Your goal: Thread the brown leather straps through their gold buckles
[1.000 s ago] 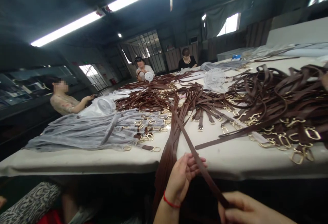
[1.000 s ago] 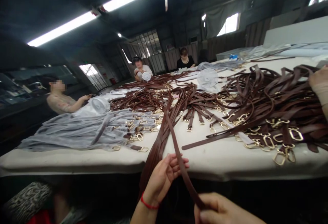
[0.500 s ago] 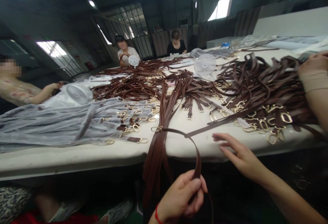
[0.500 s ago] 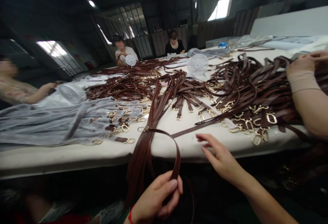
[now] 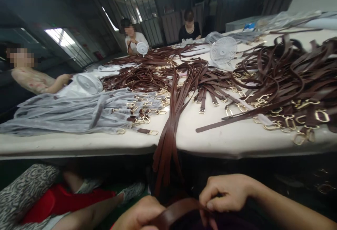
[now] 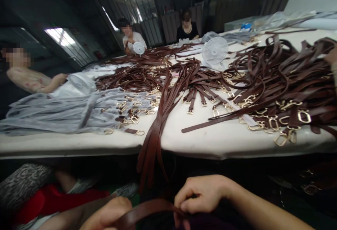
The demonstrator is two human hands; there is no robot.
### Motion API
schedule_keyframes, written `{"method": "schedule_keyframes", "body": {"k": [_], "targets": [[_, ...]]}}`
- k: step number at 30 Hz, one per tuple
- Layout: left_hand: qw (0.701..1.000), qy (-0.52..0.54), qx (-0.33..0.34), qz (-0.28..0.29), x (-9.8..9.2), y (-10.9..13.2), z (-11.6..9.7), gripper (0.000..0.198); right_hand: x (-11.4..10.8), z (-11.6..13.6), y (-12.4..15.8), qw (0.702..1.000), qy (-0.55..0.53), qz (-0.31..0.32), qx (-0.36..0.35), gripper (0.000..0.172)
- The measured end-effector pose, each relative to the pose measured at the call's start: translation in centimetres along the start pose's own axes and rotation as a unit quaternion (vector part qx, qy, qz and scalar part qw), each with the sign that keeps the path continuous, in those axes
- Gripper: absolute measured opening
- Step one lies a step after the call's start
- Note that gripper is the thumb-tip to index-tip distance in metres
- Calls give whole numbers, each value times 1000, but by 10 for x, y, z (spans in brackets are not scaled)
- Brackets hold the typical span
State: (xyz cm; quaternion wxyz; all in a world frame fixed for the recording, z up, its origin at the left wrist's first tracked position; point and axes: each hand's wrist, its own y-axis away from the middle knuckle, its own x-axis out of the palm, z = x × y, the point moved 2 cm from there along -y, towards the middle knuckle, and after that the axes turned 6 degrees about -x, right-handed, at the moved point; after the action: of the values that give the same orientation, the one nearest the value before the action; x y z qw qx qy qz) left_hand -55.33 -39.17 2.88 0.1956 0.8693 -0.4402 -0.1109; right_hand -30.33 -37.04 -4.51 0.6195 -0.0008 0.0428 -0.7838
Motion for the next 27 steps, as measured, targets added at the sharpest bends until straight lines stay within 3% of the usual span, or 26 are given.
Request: {"method": "schedule_keyframes", "body": {"k": [2,4,6,9,12,15,19,20,22,24,25,26,27], "targets": [[992,42,11,-121,-13,14,11,52,0,-17,13,996,-78,-28,45,42],[965,94,-6,-243,-27,26,22,45,-5,-31,30,981,-147,-92,89,45],[942,129,-22,-308,-39,34,30,39,-13,-38,45,963,-186,-157,115,41],[923,118,-44,-363,-53,34,38,30,-25,-34,55,946,-191,-238,109,36],[904,42,-83,-417,-57,27,43,30,-35,-24,47,938,-161,-295,81,36],[892,-46,-114,-436,-55,25,45,34,-41,-20,32,943,-155,-288,62,39],[881,-120,-135,-437,-55,30,47,35,-42,-26,23,939,-152,-302,58,31],[868,-140,-135,-457,-56,30,48,36,-41,-27,22,940,-140,-307,55,30],[813,-197,-123,-534,-55,25,50,37,-40,-27,21,942,-113,-313,46,29],[753,-243,-93,-605,-44,13,49,33,-40,-23,18,942,-90,-322,37,28],[741,-246,-73,-620,-33,4,49,30,-39,-21,15,940,-82,-328,35,27],[754,-230,-53,-613,-19,-7,49,28,-38,-18,12,938,-77,-335,36,26],[784,-195,-29,-589,-3,-19,48,29,-36,-15,7,937,-71,-340,41,24]]}}
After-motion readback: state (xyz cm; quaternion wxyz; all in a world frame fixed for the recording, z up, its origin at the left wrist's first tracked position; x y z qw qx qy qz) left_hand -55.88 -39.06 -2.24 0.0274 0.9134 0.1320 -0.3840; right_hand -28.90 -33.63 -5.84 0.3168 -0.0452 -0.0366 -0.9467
